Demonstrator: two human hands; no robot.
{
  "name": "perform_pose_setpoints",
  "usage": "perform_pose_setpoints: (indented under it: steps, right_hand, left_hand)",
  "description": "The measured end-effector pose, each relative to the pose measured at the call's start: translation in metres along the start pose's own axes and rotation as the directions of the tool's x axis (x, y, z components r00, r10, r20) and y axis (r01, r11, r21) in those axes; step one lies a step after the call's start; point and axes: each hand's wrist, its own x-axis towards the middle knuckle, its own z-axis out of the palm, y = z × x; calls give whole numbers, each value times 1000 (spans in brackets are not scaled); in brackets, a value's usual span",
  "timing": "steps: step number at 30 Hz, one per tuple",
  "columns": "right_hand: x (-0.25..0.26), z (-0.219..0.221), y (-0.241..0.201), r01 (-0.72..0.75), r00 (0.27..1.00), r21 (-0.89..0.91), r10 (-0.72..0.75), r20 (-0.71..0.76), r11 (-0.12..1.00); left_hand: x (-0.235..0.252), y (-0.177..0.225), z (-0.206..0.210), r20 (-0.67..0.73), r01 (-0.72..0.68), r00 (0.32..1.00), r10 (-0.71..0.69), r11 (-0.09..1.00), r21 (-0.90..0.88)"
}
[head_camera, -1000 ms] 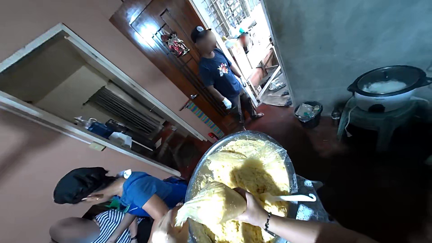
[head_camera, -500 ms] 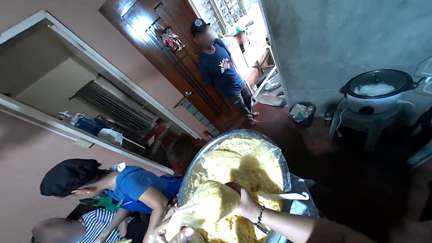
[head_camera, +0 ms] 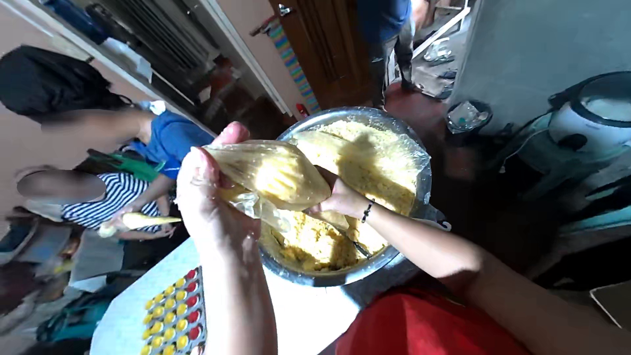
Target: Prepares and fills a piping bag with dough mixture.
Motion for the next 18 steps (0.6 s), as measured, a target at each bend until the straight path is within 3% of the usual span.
perform_pose_setpoints:
  steps: [3, 7, 10, 13, 15, 17, 18]
  right_hand:
    - [2, -2, -1, -43, 992, -117, 56, 112, 992]
    - [-6, 5, 4, -130, 973, -142, 154, 172, 981]
    - [-19, 16, 4, -184, 968, -230, 217, 125, 956]
    - [-36, 30, 7, -228, 968, -332, 250, 23, 915]
    - [-49, 38, 17, -220, 960, -602, 279, 4, 767]
    - [-67, 32, 61, -41, 948, -877, 296, 117, 479]
    - [-64, 30, 61, -73, 815, -941, 564, 134, 330]
  left_hand:
    - [-3, 1, 5, -88, -41, 996, 35, 997, -68]
    - [-12, 5, 6, -96, -39, 995, 30, 995, -90]
    - [-17, 7, 11, -160, -84, 985, 69, 993, -88]
    - [-34, 15, 18, -148, -84, 985, 88, 996, 30]
    - [-46, 13, 25, -63, -160, 985, 158, 986, -38]
    - [-56, 9, 31, 70, -221, 971, 229, 969, -107]
    - [-62, 9, 34, 137, -224, 962, 235, 971, -89]
